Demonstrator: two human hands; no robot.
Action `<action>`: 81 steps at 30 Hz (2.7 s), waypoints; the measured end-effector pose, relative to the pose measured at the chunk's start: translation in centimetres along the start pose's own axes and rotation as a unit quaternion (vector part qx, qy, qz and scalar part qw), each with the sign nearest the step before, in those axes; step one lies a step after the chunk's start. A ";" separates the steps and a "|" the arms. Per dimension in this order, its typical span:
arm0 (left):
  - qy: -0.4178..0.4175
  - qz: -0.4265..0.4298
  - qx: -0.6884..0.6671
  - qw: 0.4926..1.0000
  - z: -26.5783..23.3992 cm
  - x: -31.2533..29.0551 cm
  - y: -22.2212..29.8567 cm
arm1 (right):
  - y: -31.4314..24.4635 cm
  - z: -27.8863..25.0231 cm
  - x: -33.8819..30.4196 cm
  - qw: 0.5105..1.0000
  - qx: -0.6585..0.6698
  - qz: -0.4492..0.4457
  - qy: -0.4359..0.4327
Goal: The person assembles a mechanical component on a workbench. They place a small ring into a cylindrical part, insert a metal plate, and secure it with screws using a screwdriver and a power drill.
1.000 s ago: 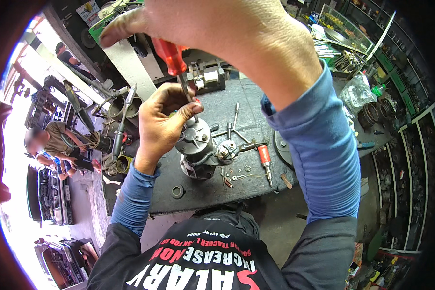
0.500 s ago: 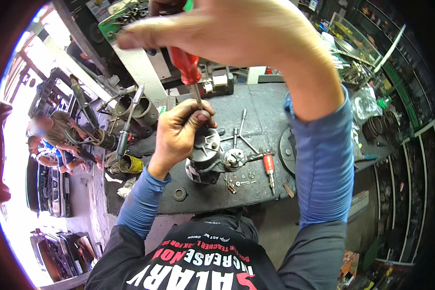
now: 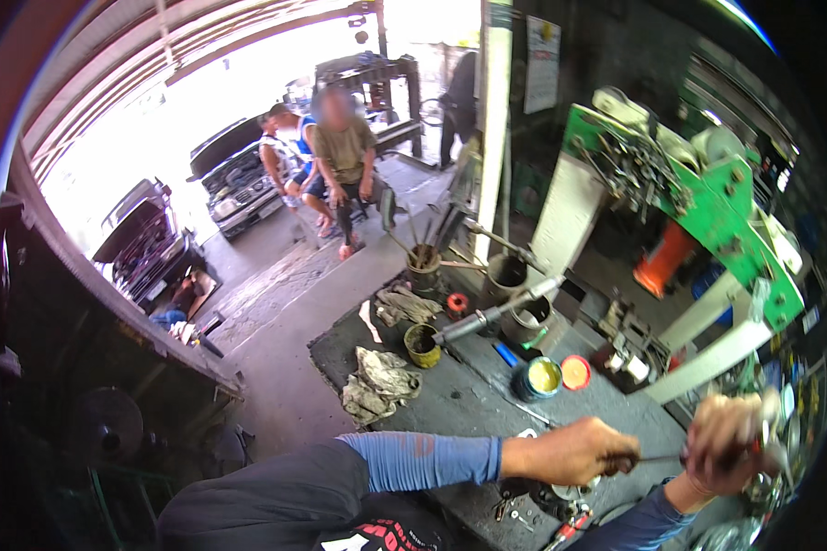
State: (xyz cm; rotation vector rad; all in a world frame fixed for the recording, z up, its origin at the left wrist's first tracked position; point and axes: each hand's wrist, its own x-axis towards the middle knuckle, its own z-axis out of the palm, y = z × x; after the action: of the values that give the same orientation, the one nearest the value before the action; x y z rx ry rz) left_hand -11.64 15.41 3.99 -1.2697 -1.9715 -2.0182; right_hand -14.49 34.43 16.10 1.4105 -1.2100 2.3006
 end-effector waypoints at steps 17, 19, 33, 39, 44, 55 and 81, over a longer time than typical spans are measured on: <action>-0.029 -0.026 0.001 0.999 0.1 0.9 -0.1 | -0.2 0.2 1.0 0.996 -0.070 0.041 0.049; -0.014 -0.021 -0.032 0.999 0.6 0.4 -0.6 | -0.4 0.8 3.1 0.985 0.033 0.076 -0.151; 0.016 0.007 0.002 1.000 0.8 -0.3 -0.3 | 0.1 5.4 -0.4 0.926 -0.216 0.025 0.308; 0.043 0.037 0.018 0.998 -1.5 -0.3 -0.9 | -0.4 6.1 1.8 0.950 -0.141 0.126 0.247; -0.075 -0.009 0.019 0.997 -4.3 -0.9 4.8 | -1.5 11.0 2.7 0.955 -0.203 0.083 0.202; -0.042 -0.033 0.036 0.998 -4.4 -4.1 5.0 | 0.3 12.6 0.5 0.964 -0.159 0.119 0.178; -0.074 -0.058 0.029 0.995 -4.8 -3.9 5.1 | -0.9 14.2 -0.2 0.907 -0.373 0.125 0.154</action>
State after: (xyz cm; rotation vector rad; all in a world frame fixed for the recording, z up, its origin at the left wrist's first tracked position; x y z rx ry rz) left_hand -8.65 8.43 6.62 -1.3585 -2.2009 -1.9524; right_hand -4.52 24.84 19.48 0.6235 -1.9377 1.7498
